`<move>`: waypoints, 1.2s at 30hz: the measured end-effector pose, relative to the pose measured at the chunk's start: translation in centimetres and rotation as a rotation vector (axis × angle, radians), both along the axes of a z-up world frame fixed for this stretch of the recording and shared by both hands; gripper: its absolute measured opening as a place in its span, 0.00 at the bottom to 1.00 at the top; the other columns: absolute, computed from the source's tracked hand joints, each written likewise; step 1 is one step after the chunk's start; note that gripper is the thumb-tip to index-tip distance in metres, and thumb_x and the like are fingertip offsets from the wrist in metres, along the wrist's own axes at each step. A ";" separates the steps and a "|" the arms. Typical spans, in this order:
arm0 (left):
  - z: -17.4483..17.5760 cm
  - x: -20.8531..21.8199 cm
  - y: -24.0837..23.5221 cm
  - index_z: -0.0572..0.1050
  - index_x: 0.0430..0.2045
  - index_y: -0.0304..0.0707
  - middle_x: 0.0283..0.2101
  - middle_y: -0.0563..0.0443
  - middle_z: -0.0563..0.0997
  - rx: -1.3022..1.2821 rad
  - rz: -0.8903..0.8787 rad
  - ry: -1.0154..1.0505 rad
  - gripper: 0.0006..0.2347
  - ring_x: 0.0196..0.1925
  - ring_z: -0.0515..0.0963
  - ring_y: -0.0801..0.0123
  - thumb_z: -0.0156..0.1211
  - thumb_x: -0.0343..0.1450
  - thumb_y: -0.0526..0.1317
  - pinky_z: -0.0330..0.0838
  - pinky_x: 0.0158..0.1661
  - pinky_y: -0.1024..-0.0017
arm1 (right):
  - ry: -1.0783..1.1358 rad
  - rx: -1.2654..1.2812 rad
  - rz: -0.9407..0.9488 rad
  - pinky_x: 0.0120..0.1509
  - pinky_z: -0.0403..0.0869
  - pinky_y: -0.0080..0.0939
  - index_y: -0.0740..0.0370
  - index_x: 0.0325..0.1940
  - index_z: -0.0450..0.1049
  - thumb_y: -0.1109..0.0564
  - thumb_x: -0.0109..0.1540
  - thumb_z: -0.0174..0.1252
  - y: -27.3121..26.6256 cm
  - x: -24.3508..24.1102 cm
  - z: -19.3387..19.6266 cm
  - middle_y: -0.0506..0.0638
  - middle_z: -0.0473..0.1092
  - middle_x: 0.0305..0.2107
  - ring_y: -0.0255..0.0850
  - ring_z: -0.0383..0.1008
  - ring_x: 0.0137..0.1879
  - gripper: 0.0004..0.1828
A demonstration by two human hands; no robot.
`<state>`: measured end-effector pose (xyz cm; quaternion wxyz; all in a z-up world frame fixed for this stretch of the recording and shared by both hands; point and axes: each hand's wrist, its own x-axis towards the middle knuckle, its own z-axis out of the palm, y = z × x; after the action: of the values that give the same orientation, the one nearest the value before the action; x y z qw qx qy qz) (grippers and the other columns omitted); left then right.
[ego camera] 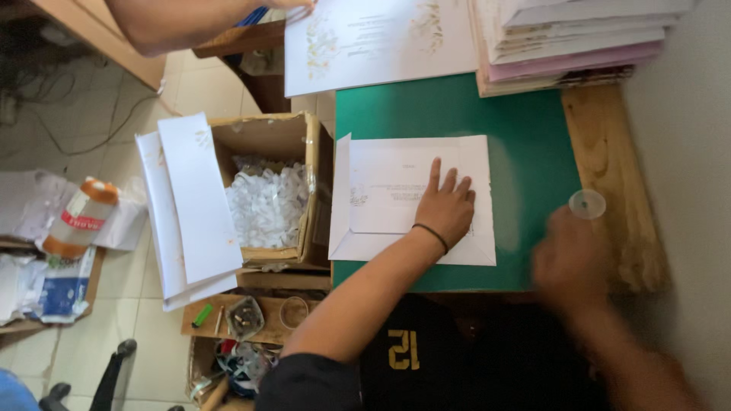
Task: The person folds printed paper sheets into envelopes by hand, repeating the action for multiple items and placing them aside on a stack.
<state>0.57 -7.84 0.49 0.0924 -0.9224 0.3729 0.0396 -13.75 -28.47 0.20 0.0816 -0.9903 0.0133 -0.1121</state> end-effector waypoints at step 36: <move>-1.0 -5.9 1.3 0.61 0.70 0.34 0.78 0.46 0.55 -0.627 0.205 0.044 0.26 0.80 0.49 0.50 0.48 0.73 0.43 0.37 0.73 0.40 | -0.249 0.116 0.212 0.61 0.65 0.60 0.57 0.38 0.80 0.52 0.66 0.55 4.2 18.8 -0.2 0.60 0.71 0.47 0.59 0.68 0.57 0.10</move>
<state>-5.36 -6.49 -0.49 -0.2084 -0.9376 0.2742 -0.0479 5.09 -24.30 -0.03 0.1510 -0.9582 -0.0952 -0.2235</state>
